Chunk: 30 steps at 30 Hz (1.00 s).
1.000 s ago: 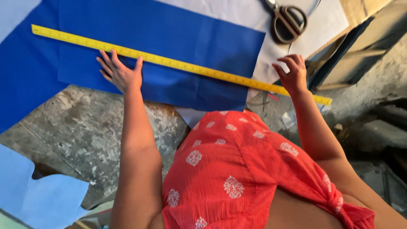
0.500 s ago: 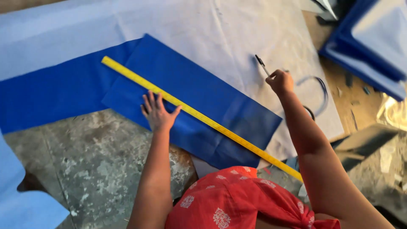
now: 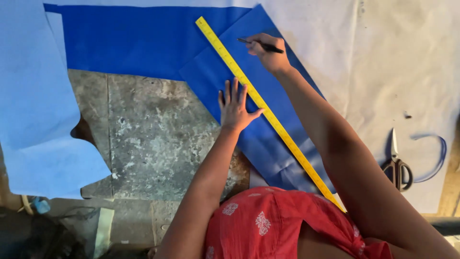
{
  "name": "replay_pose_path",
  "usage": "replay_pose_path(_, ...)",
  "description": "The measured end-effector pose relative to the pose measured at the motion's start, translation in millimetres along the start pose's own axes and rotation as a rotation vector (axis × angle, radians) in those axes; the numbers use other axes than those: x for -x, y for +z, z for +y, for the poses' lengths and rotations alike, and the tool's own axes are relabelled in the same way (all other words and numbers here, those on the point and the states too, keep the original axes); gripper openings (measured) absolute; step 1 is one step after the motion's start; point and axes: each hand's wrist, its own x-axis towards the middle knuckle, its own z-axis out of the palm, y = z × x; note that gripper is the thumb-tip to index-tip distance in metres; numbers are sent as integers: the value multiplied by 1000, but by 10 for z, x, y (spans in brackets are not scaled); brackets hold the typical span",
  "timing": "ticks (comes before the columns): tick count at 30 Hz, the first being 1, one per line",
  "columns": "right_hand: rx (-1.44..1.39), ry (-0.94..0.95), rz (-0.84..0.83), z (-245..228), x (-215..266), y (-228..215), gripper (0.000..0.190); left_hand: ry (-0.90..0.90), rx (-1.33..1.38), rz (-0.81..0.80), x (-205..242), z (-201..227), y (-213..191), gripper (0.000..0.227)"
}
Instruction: The person measures and marks a large sheet of light blue fabric using a yellow ruler and a pen, then cuts the fabric with scissors. They also use a dark template to trace shapes onto a blue sheet of material.
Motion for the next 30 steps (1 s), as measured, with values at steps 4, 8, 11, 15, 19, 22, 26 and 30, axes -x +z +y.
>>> replay_pose_path(4,79,-111,-49,14,-258,289,23,6,-25,6,10,3,38,110)
replay_pose_path(8,86,-112,-102,65,-371,420,22,-7,-24,-59,19,-8,75,111)
replay_pose_path(11,154,-203,-94,97,-312,460,18,30,-39,32,7,3,31,105)
replay_pose_path(15,233,-456,33,197,-216,470,15,62,11,105,-5,31,10,101)
replay_pose_path(19,172,-190,8,229,-211,466,21,66,-70,128,22,20,75,109)
replay_pose_path(22,187,-161,-48,274,-129,463,17,57,-75,134,34,-29,89,112)
replay_pose_path(26,212,-337,-155,-14,586,108,41,53,-32,90,25,11,55,105)
replay_pose_path(30,258,-145,-18,-152,2070,-338,28,142,45,188,-19,6,65,100)
